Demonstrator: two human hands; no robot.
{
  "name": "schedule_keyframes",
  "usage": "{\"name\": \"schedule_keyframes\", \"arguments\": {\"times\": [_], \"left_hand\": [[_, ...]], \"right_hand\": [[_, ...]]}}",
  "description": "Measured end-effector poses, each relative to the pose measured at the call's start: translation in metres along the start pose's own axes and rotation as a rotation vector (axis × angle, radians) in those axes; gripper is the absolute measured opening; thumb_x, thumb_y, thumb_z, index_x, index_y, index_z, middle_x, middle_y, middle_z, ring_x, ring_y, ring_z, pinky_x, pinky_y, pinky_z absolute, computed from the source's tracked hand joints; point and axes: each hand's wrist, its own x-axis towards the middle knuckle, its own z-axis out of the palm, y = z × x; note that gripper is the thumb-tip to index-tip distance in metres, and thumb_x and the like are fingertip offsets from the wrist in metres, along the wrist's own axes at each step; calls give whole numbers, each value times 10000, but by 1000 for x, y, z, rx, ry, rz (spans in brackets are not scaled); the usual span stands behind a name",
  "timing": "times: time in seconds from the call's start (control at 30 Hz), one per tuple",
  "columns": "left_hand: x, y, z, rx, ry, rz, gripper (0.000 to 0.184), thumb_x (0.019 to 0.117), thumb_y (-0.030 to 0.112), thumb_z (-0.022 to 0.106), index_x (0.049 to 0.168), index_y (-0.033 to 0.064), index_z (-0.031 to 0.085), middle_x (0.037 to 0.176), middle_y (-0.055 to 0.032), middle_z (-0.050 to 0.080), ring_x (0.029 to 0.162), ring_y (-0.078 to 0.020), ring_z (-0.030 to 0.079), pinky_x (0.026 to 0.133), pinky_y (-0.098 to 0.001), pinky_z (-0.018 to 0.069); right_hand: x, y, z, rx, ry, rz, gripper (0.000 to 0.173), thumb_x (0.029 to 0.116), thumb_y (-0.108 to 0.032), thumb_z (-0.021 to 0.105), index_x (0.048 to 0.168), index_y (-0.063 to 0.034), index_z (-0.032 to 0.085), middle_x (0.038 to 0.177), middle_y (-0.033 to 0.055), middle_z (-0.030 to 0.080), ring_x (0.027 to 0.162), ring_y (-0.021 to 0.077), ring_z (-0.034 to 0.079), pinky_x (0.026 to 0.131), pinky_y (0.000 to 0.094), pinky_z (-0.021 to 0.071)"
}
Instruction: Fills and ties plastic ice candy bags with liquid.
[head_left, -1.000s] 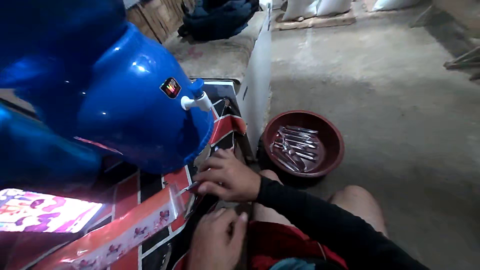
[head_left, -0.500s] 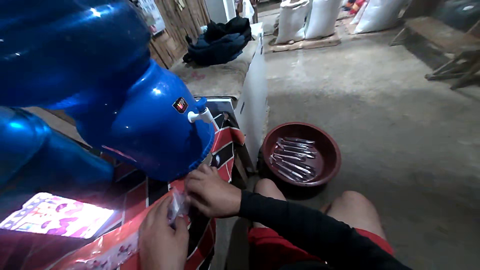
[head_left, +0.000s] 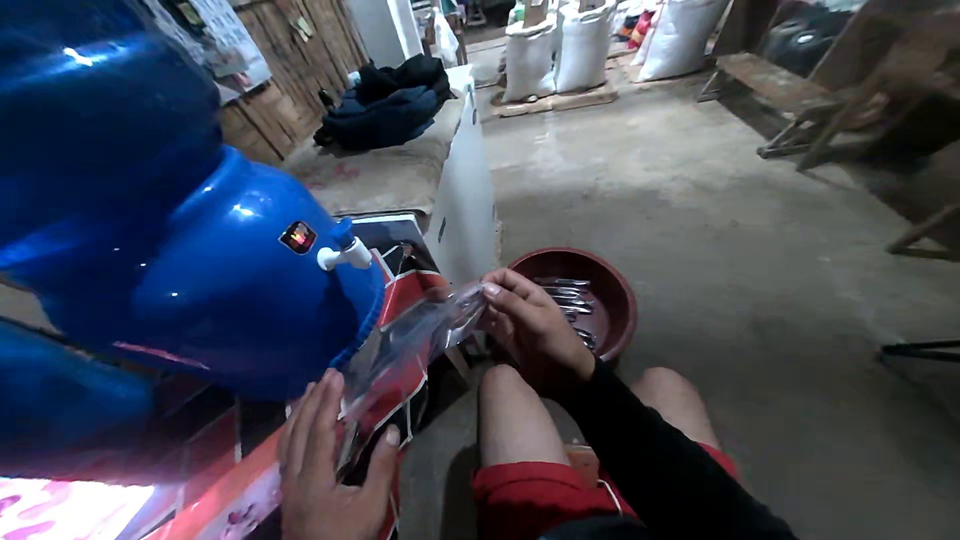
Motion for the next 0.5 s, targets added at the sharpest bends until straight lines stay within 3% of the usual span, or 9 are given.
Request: {"name": "schedule_keyframes", "arguments": {"times": [0.03,0.1,0.2,0.27,0.37,0.43,0.5], "left_hand": [[3,3,8,-79,52,11,689,935,374,737,1514,88,499,1573,-165,446,1437,-287,446,1136,-441,453],[11,9,23,-214,145,85,490,949,255,747,1405,122,624,1465,-104,561,1300,-217,577,1045,-371,541],[24,13,43,-244,263,232,179,951,176,739,1124,155,780,1216,-44,689,1134,-184,648,997,-362,550],[30,15,51,-254,269,236,102,957,204,734,1008,136,789,1087,-19,703,1034,-148,655,934,-331,551],[37,27,60,-386,206,69,151,953,214,725,940,66,750,1009,-17,696,870,-85,674,752,-218,597],[40,32,68,-557,171,-81,135,939,192,733,926,58,748,956,-29,702,792,-108,670,685,-229,593],[43,39,77,-763,137,-253,108,932,156,732,896,56,746,883,-35,696,686,-104,626,610,-231,557]], "right_hand": [[-3,-5,-5,-16,27,3,189,1077,-185,473,1125,-57,603,995,109,691,902,175,690,877,390,588],[-8,-14,-17,-35,56,16,184,1081,-184,470,1122,-58,599,980,106,691,886,162,691,859,367,591],[-14,-21,-36,-26,44,68,198,1077,-180,465,1117,-44,604,977,112,688,883,174,690,859,380,591],[-16,-23,-43,-32,65,82,215,1083,-174,457,1147,-23,596,1003,143,696,883,210,709,865,412,602],[-19,-17,-41,-445,258,-39,303,1076,-235,523,1323,-66,568,1161,110,667,885,194,709,811,383,625],[-24,-8,-29,-739,327,-198,290,1044,-303,595,1220,-75,625,1173,91,608,895,161,660,756,343,611],[-30,0,-7,-725,195,-310,226,1021,-240,643,1047,-17,674,997,86,643,840,147,644,735,322,590]]}}
